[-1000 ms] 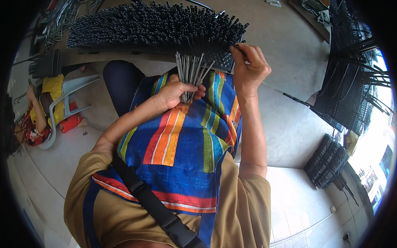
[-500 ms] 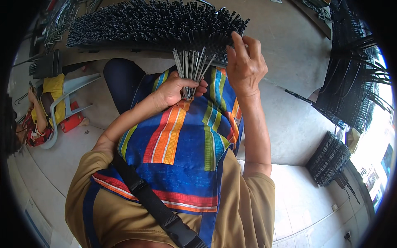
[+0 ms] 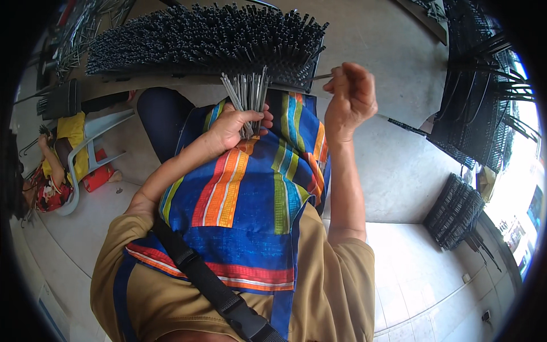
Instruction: Manually inserting metal wire bristles into an industrial brush assembly.
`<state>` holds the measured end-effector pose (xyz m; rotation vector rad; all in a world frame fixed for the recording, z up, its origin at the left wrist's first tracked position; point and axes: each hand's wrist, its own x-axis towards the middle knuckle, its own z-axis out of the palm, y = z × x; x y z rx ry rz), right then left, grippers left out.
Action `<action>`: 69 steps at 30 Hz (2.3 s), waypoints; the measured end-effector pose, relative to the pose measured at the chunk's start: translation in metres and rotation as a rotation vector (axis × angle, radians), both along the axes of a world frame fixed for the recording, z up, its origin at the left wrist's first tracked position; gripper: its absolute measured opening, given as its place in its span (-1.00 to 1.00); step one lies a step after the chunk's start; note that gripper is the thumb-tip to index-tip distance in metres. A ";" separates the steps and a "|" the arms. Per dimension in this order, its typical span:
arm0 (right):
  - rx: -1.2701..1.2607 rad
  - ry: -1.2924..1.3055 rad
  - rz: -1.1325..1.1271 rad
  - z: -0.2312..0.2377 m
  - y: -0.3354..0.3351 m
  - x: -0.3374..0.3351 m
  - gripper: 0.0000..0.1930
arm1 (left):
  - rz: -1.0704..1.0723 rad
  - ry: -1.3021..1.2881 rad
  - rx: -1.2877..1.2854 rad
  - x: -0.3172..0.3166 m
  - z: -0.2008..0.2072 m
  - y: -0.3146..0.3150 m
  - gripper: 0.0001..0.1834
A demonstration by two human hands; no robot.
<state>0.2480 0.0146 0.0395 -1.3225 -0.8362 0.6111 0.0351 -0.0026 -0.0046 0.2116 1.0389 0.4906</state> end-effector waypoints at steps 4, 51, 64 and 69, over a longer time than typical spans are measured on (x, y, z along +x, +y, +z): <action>0.037 -0.250 -0.058 0.001 0.016 0.011 -0.91 | 0.000 -0.001 0.153 0.002 0.003 -0.001 -0.77; -0.186 -0.888 0.110 -0.010 -0.012 -0.007 -0.66 | -0.061 -0.095 0.151 -0.004 0.002 0.004 -0.79; -0.591 0.299 0.473 -0.022 -0.019 -0.037 -0.79 | -0.089 -0.043 0.200 -0.008 0.013 -0.001 -0.79; -0.515 0.256 0.348 -0.011 -0.014 -0.046 -0.81 | -0.015 0.070 0.242 -0.015 0.003 -0.005 -0.81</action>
